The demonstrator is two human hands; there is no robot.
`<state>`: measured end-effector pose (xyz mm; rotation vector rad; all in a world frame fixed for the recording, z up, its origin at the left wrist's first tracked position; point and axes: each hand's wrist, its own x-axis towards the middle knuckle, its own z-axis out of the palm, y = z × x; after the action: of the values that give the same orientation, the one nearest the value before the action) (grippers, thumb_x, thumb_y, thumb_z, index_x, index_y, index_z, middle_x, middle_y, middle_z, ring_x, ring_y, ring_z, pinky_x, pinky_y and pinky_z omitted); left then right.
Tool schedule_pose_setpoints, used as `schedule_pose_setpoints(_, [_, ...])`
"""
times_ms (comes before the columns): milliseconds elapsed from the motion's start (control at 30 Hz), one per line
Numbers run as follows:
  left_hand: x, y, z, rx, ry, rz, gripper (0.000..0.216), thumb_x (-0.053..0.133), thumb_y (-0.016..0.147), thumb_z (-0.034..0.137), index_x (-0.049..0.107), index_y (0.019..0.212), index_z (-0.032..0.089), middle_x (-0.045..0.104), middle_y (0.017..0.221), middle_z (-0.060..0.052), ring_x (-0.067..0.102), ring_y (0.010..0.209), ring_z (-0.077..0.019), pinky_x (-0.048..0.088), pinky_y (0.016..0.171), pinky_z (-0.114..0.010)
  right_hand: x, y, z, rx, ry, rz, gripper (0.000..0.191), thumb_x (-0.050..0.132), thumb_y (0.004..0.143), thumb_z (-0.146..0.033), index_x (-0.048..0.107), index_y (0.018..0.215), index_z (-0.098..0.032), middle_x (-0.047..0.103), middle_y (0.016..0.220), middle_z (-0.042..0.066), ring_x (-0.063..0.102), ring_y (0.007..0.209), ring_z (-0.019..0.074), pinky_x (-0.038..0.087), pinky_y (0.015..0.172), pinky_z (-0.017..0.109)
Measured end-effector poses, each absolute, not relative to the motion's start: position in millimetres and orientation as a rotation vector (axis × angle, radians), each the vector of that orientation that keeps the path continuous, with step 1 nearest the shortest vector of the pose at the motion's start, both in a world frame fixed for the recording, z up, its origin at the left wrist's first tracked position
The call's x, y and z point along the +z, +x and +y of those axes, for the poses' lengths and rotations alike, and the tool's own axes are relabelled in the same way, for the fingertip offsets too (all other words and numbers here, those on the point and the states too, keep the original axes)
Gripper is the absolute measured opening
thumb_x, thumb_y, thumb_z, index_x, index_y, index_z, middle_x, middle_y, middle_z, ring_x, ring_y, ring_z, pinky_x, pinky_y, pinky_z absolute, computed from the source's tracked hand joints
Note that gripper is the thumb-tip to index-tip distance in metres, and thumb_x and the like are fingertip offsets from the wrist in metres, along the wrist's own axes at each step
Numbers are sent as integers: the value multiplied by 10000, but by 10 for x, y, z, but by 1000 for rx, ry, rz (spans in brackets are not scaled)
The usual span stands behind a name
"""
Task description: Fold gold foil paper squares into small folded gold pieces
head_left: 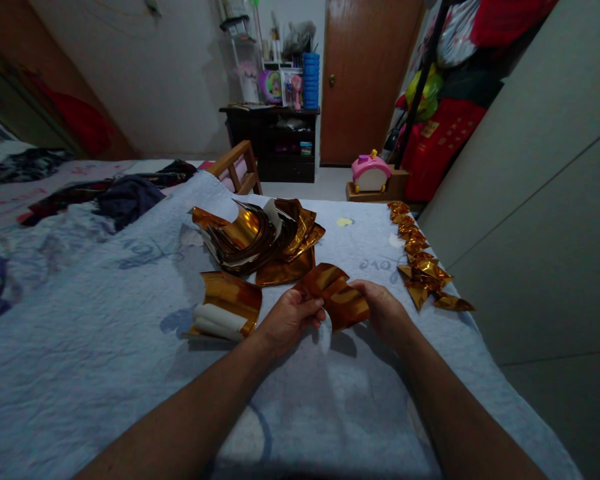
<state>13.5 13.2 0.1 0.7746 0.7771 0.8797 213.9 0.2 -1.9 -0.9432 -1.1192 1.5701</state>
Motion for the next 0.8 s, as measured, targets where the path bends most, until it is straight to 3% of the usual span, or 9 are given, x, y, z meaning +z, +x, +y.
schedule_pose_setpoints(133, [-15,142,137,909,787,805,369,897,632,311,679,855,112,639,675,11,523,511,-61,411,479,-185,15,2144,-10,1525,-928,-1054,443,710,780,-610,734,977,-214,740,905,46,672,826,218,518,752,330])
schedule_pose_setpoints(300, [-33,159,139,908,829,839,377,885,639,323,669,865,113,639,666,5,527,510,-72,417,487,-200,23,2150,-6,1554,-941,-972,424,846,668,-518,723,946,-223,743,898,24,671,772,189,515,729,302])
schedule_pose_setpoints(567, [-35,170,125,876,901,884,389,860,656,356,674,900,116,625,656,12,475,475,-59,367,455,-196,29,2166,17,1555,-948,-950,295,867,682,-385,742,886,-213,755,851,6,674,733,157,512,709,267])
schedule_pose_setpoints(800, [-48,153,122,848,865,874,421,853,686,455,677,883,127,571,648,38,408,456,-34,315,425,-168,27,2170,24,1541,-992,-885,262,864,677,-384,725,818,-213,726,787,-6,649,698,149,499,672,258])
